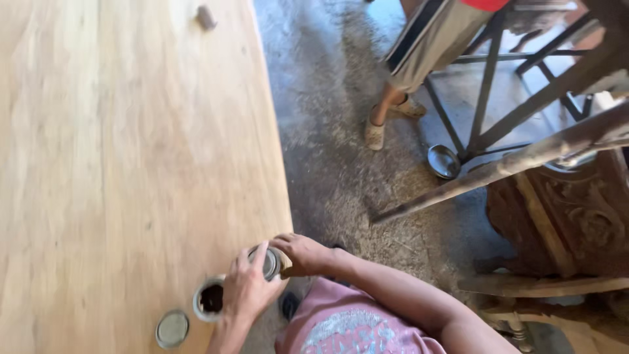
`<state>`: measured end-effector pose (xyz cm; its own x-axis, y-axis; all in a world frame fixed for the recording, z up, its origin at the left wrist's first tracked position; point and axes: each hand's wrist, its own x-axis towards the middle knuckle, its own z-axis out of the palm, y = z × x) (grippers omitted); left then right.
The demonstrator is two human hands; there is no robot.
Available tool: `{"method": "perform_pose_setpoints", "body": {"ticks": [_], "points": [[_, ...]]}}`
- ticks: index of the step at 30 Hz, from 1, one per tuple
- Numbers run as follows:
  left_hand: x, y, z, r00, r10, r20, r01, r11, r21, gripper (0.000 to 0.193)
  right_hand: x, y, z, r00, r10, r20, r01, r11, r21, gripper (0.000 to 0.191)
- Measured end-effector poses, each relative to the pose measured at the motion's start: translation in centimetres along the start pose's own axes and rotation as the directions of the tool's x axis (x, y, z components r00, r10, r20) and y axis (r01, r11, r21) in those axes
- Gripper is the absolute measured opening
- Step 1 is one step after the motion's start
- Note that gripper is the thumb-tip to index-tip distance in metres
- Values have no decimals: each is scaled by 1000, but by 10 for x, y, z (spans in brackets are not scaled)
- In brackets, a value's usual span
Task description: The person opens cans of wood stain on a wooden table, stirs the contents with a stick, and pours stain from a can into a small container. They carry a can and lid across the workshop, then return to stirring and mixing the stain in the can.
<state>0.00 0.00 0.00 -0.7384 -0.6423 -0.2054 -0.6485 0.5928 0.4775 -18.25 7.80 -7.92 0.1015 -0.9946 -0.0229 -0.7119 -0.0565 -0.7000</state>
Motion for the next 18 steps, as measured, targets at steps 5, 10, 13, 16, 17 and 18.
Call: {"method": "perform_pose_setpoints", "body": {"ticks": [5, 10, 13, 16, 17, 18], "points": [[23, 36, -19, 965, 62, -256, -97, 987, -126, 81, -35, -16, -93, 990, 59, -130, -59, 998, -1, 64], [100, 71, 15, 963, 93, -252, -154, 960, -236, 75, -56, 58, -149, 970, 126, -207, -128, 992, 5, 59], [149, 107, 12, 981, 86, -174, -128, 961, -247, 74, -61, 95, -195, 953, 171, -250, -180, 983, -16, 55], [178, 140, 15, 989, 94, -114, -119, 963, -242, 72, -75, 120, -225, 933, 236, -272, -244, 970, 3, 52], [194, 152, 15, 987, 104, -123, -132, 962, -241, 71, -76, 131, -241, 928, 241, -284, -252, 968, 0, 52], [206, 159, 17, 984, 114, -134, -145, 957, -251, 74, -73, 141, -252, 924, 241, -297, -254, 967, -4, 52]]}}
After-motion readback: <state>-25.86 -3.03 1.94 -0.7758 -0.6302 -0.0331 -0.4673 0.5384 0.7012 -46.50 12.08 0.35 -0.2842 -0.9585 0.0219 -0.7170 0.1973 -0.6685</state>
